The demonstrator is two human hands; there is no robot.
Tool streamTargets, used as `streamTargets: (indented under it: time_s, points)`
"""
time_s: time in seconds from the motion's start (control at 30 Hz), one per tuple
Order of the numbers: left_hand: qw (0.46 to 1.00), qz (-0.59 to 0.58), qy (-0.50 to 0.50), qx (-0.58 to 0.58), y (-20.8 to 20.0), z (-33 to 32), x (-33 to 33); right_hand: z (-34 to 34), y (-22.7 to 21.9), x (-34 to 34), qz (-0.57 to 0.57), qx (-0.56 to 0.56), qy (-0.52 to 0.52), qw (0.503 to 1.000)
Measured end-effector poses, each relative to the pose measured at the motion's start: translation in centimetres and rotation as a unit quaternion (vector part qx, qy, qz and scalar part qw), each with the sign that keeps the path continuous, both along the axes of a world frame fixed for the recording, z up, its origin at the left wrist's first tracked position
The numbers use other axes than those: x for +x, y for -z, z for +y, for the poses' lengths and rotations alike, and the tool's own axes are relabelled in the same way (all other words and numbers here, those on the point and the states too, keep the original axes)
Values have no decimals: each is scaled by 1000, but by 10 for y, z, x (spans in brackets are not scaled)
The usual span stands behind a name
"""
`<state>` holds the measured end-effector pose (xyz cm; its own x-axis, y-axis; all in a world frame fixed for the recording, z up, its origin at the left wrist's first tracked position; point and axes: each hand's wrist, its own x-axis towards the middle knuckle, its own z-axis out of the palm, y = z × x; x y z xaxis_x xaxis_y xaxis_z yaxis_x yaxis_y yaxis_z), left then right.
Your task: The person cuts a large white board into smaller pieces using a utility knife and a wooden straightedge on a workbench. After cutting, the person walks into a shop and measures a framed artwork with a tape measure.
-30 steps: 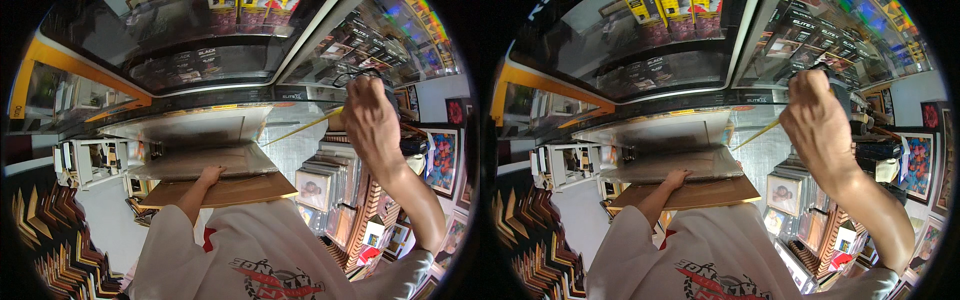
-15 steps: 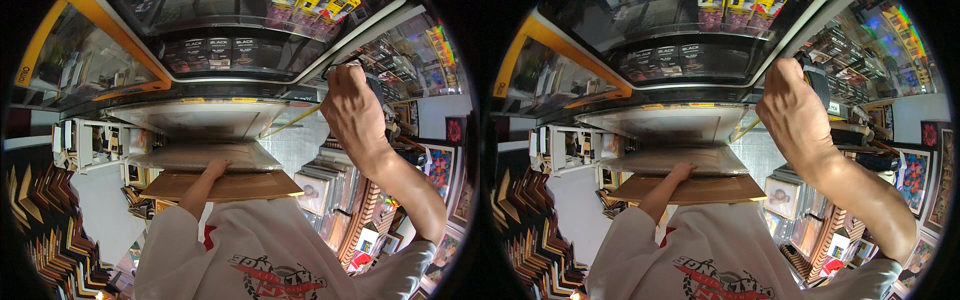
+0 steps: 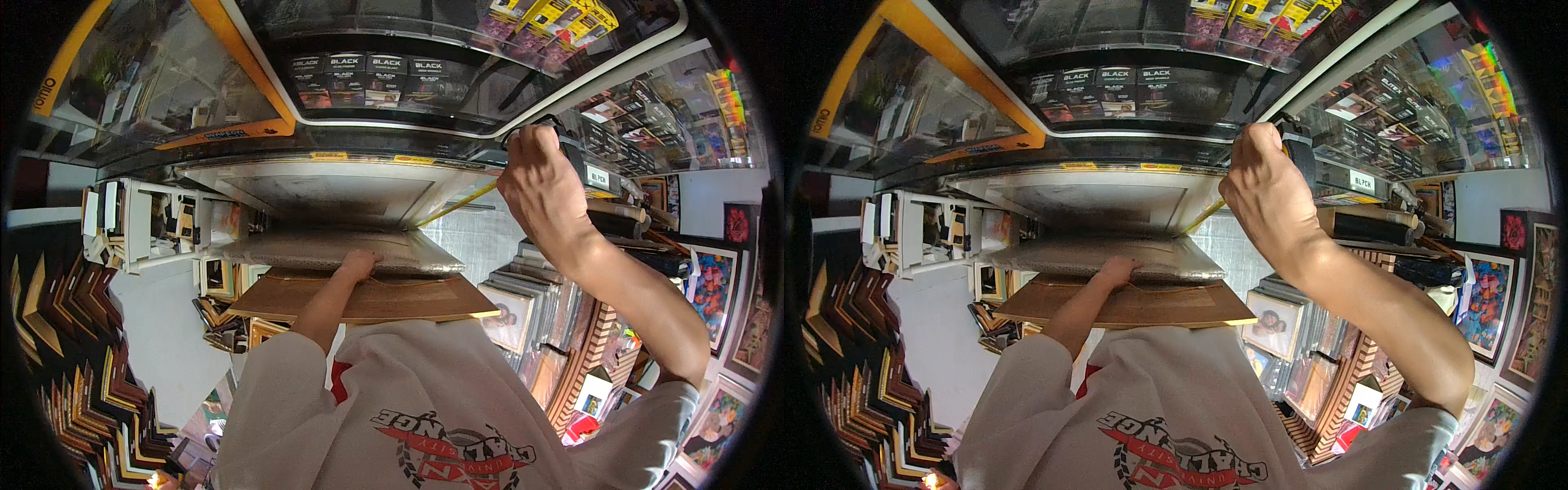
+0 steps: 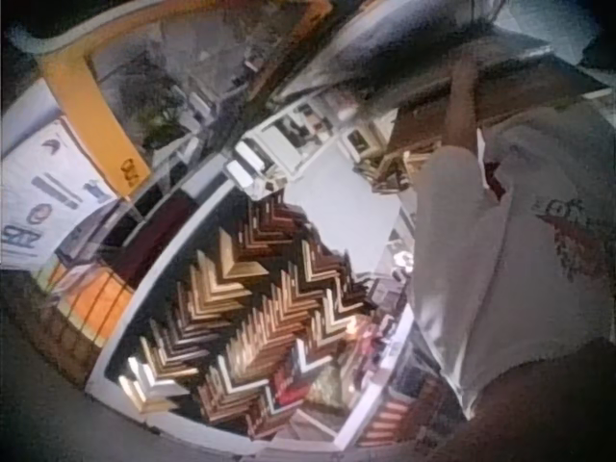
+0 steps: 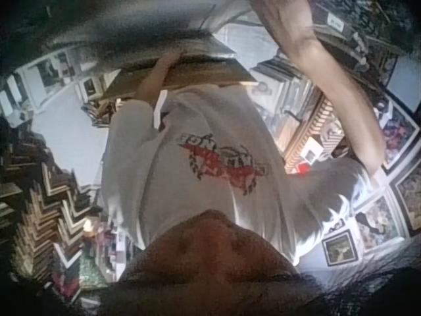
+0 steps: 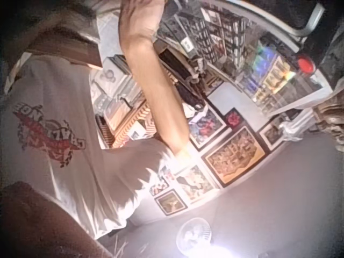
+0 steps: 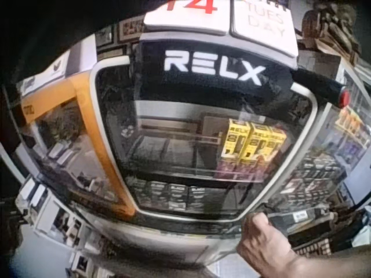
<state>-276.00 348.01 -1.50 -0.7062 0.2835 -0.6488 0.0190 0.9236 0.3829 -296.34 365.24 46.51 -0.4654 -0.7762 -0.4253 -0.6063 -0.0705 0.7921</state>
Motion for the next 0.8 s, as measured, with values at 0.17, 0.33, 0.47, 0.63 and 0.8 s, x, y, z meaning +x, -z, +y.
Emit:
streamTargets:
  time_s: [0.17,0.33,0.47,0.63,0.8]
  points:
    - [1000,13,-4,3,1,-3,-5,-9,21,-19,7,-23,34,999]
    - [999,8,-36,-11,9,-2,-7,-17,36,-34,36,-44,37,998]
    - [999,17,-33,10,13,-1,-6,-28,43,-40,31,-86,52,995]
    - [1000,6,-5,22,16,-2,-3,-36,40,-41,15,-60,53,997]
    - [998,23,-18,49,17,-3,1,-36,46,-45,43,-106,-25,993]
